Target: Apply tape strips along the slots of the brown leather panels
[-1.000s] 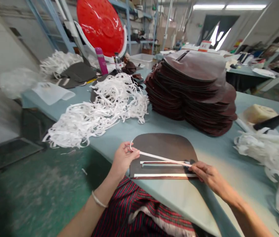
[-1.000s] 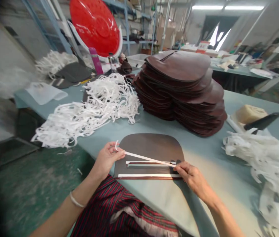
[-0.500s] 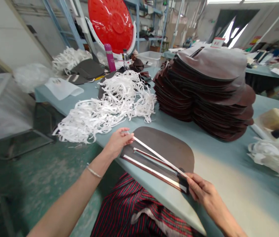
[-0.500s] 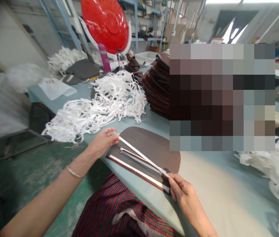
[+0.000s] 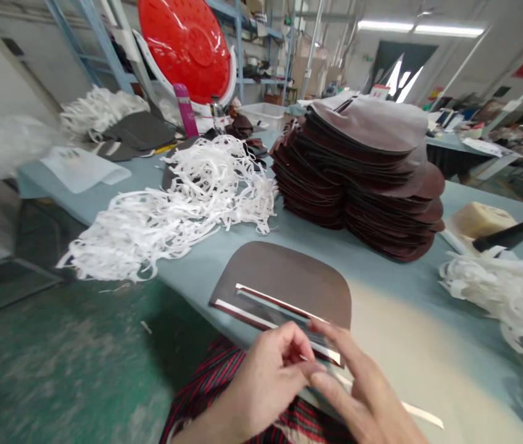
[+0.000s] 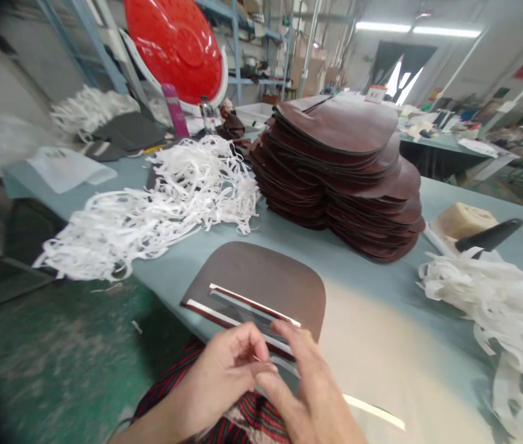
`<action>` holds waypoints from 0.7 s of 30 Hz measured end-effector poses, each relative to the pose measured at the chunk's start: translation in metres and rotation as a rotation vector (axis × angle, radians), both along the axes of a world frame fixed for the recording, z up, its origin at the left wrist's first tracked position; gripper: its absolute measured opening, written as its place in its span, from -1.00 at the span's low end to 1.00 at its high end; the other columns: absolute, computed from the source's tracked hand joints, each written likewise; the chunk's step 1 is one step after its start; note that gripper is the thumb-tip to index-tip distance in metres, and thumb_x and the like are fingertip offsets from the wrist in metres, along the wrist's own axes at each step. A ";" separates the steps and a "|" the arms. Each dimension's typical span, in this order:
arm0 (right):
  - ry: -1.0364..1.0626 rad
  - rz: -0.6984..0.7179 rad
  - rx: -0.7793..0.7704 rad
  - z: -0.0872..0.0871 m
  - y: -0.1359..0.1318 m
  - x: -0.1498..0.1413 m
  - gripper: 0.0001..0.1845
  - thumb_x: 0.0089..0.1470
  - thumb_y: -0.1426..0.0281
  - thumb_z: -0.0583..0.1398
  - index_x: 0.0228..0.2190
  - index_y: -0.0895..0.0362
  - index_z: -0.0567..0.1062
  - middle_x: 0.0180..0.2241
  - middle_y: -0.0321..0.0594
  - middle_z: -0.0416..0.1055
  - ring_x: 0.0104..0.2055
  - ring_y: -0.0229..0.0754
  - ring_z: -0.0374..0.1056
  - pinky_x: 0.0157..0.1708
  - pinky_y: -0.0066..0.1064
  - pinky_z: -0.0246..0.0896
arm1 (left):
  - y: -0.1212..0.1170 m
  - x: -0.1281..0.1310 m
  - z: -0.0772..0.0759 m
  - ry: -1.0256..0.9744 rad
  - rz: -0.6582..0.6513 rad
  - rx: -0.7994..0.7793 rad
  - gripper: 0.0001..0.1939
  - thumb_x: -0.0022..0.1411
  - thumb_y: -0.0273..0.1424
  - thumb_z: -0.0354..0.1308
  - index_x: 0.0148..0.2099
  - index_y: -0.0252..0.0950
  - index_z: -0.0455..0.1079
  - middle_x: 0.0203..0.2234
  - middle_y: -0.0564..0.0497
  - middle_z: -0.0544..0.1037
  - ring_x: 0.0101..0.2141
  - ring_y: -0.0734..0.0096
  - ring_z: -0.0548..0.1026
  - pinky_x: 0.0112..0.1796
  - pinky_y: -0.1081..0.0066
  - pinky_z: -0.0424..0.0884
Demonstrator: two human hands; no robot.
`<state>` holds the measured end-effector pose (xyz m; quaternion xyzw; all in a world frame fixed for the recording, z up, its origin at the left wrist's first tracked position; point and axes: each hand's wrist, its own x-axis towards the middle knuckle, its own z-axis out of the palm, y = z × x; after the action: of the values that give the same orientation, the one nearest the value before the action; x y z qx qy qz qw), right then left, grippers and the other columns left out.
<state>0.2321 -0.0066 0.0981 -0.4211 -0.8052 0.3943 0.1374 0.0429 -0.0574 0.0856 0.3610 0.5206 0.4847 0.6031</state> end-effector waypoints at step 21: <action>-0.120 -0.139 -0.208 -0.065 0.031 0.017 -0.49 0.08 -0.06 0.07 -0.31 0.09 0.52 -0.43 -0.27 0.51 -0.37 -0.18 0.42 -0.35 -0.55 0.29 | 0.017 -0.128 -0.028 0.740 0.155 -0.004 -0.85 0.11 -0.38 0.09 -0.32 -0.28 0.48 -0.47 0.06 0.55 -0.41 0.42 0.47 -0.35 0.46 0.32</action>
<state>0.2491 0.0245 0.0328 -0.5108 -0.7355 0.4393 0.0714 -0.0850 -0.0408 0.0575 0.4702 0.7297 0.3649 0.3366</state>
